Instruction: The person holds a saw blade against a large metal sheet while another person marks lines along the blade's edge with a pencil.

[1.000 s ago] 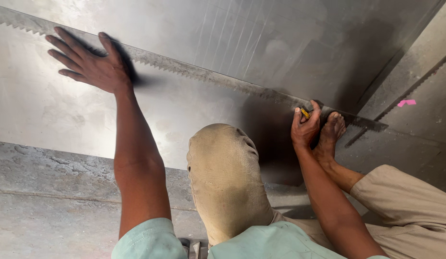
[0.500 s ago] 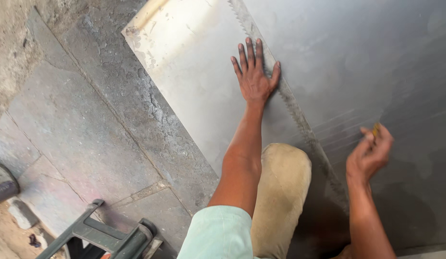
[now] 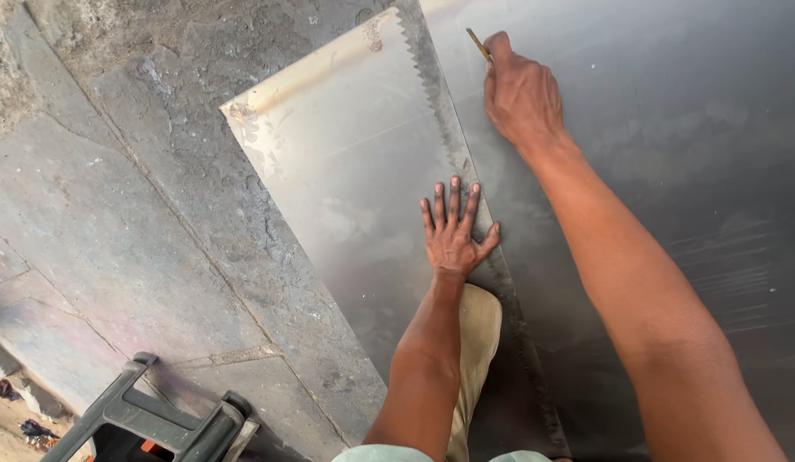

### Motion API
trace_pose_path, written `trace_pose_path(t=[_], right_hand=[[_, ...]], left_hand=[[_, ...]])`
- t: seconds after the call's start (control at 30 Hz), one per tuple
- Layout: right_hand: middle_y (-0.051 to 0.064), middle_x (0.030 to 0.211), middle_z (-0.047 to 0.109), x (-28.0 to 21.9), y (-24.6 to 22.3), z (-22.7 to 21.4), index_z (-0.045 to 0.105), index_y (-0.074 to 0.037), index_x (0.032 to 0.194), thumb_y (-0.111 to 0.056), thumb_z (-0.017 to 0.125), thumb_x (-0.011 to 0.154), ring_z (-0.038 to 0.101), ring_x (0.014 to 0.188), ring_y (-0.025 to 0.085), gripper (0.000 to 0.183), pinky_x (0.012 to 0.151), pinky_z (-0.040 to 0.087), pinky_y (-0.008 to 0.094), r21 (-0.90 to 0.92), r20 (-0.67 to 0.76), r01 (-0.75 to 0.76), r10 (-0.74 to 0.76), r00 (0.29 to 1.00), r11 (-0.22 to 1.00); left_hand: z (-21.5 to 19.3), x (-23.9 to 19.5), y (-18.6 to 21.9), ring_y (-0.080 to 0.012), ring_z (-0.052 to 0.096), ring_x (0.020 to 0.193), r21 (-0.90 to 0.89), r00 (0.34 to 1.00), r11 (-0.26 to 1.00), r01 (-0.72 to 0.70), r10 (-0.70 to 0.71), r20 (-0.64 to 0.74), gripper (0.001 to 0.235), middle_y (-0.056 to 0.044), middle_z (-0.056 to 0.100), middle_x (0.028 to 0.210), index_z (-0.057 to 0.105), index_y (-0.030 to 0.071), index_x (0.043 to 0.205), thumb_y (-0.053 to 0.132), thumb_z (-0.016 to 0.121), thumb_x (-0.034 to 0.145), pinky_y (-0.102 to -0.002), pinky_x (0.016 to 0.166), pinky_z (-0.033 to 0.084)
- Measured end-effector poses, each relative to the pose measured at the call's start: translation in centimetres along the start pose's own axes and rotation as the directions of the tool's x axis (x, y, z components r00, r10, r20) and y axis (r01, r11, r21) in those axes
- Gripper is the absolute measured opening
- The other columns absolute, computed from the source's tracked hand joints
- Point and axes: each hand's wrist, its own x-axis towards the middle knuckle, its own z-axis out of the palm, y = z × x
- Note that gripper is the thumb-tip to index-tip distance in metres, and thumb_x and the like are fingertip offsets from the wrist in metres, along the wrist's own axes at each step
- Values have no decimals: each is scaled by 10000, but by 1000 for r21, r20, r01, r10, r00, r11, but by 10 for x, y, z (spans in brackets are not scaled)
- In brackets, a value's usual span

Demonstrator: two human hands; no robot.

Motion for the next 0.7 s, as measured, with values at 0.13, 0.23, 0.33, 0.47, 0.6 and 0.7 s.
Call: trace_pose_path(t=[0.13,0.23,0.33,0.47,0.6,0.7], right_hand=[[136,660,637,41,0,12,468,-50,1299,-106,589,1085,629,579,385,252,563,486,508,-29,107,-31,34,994,999],[123,703,648,51,4,18,479,-65,1406,-52,618,1044,639,635,348,387,571,491,484,-7,13,159,-159,987,987],[120,724,660,61,6,22,468,-91,1483,-54,641,1002,646,652,346,513,574,502,468,-62,27,246,-245,969,967],[106,761,674,74,1,30,491,-83,1522,-2,632,950,648,638,312,595,568,504,440,-80,58,279,-275,960,957],[90,683,660,91,-10,40,551,-80,1501,-5,640,894,633,555,290,618,530,503,433,-152,100,262,-249,963,953],[88,688,656,83,-14,42,569,-114,1508,1,623,902,633,572,291,620,538,503,439,-140,76,231,-222,972,963]], left_hand=[[8,0,-4,-298,254,1584,20,999,1000,19,-19,40,751,-53,365,1677,506,324,1546,616,672,874,-588,1313,127],[15,-1,-7,-297,261,1582,34,999,999,16,-17,43,736,-49,377,1674,522,333,1542,623,674,883,-582,1314,132],[15,-2,-9,-300,255,1589,32,999,999,7,-8,32,730,-47,377,1673,547,326,1527,643,674,881,-583,1314,128],[16,-4,-9,-291,261,1583,28,998,999,29,-30,48,723,-31,383,1668,563,347,1508,657,675,863,-577,1315,128],[16,-2,-6,-298,264,1577,33,999,999,21,-22,43,707,-36,381,1670,558,346,1516,645,660,883,-578,1308,131],[9,1,-9,-305,258,1587,13,999,1000,1,-2,40,701,-43,360,1681,532,320,1538,630,640,918,-580,1311,132]])
